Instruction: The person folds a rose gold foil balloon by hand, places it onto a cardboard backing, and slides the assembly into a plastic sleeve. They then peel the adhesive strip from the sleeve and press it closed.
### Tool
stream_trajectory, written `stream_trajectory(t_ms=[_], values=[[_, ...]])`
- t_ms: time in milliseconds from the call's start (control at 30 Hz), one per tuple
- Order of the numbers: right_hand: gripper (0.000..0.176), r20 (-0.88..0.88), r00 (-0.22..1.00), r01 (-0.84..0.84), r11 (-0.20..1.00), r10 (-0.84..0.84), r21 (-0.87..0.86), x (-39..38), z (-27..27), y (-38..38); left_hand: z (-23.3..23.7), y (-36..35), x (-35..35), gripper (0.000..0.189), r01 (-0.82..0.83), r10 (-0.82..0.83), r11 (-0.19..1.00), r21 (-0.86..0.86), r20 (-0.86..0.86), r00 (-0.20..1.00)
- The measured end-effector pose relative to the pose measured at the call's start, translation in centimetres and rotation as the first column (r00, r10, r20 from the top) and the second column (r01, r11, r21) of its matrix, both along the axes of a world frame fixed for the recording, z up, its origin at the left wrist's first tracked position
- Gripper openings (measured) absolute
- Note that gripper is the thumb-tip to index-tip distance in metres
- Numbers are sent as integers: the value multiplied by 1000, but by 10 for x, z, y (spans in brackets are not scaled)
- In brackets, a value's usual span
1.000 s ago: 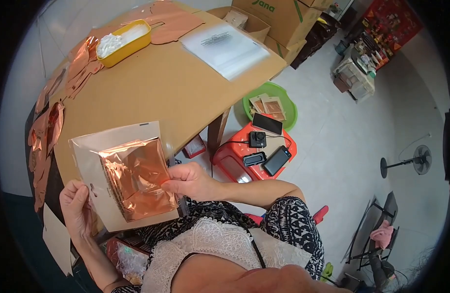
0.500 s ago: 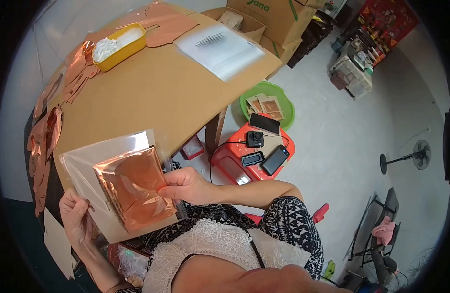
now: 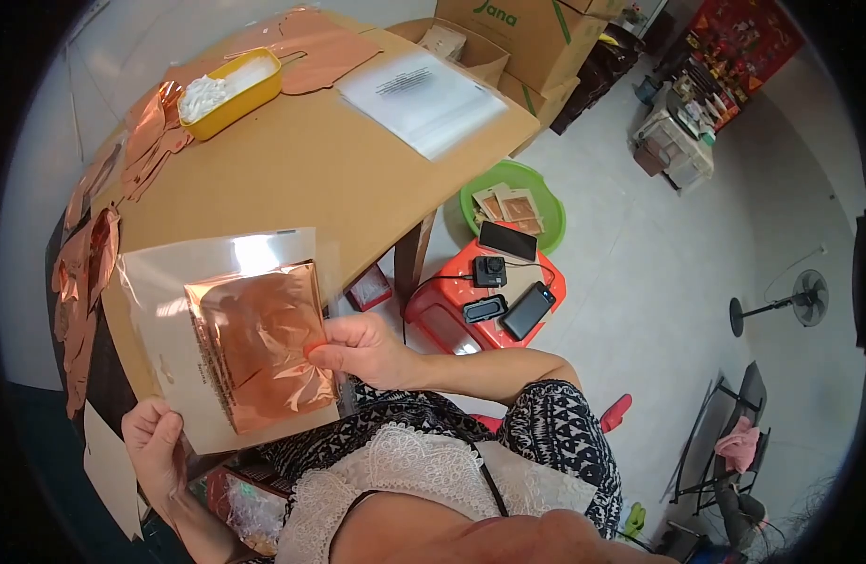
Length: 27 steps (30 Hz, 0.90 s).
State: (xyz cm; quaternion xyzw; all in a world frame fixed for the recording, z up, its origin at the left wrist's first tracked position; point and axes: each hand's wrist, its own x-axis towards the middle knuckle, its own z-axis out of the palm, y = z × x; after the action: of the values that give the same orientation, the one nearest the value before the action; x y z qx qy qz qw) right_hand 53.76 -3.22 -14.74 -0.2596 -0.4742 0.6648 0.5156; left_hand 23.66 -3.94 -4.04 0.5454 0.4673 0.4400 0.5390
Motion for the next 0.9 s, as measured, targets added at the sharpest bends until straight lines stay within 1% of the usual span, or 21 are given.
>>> stream_trajectory(t_ms=[67,167,267,300,333,400,467,533,567,600,700,767,900], values=[[17,25,999,-20,1000,20,-6,-1,-4,0,-3,2,-1,22,-26,27,999,38,-28,999],[17,-40,999,-27,998,25,-61,-3,-2,-3,-1,4,-1,18,-40,43,999,29,-99,994],[18,10,997,78,995,-77,-64,-8,-5,-5,5,8,2,15,-125,113,991,-42,-219,969],[18,80,994,87,994,-81,-72,-7,-8,-5,-3,14,1,16,-148,142,989,-2,-262,954],[20,93,994,74,990,-63,-117,-6,-7,-5,-8,19,-2,16,-171,174,985,36,-306,936],[22,18,991,137,985,-135,-107,-13,-15,-3,4,24,12,12,-230,192,969,-96,-298,935],[14,33,981,193,970,-190,-151,-15,-10,-2,0,30,11,12,-165,146,973,-161,-124,982],[17,-4,970,239,957,-243,-167,-19,-9,0,5,28,9,14,-55,76,962,-267,68,995],[18,-1,974,223,962,-226,-160,-17,-14,2,6,27,8,16,18,36,951,-307,170,985],[24,2,977,213,965,-215,-152,-15,-16,3,6,27,7,17,23,21,957,-288,150,988],[25,-3,981,190,971,-192,-143,-12,-13,2,3,27,5,19,36,-16,970,-242,86,996],[25,-50,978,192,970,-202,-149,-17,-13,4,4,28,4,19,28,-20,976,-217,38,999],[26,-82,969,220,967,-232,-126,-22,-8,5,3,36,3,18,-23,21,986,-164,-16,1000]])
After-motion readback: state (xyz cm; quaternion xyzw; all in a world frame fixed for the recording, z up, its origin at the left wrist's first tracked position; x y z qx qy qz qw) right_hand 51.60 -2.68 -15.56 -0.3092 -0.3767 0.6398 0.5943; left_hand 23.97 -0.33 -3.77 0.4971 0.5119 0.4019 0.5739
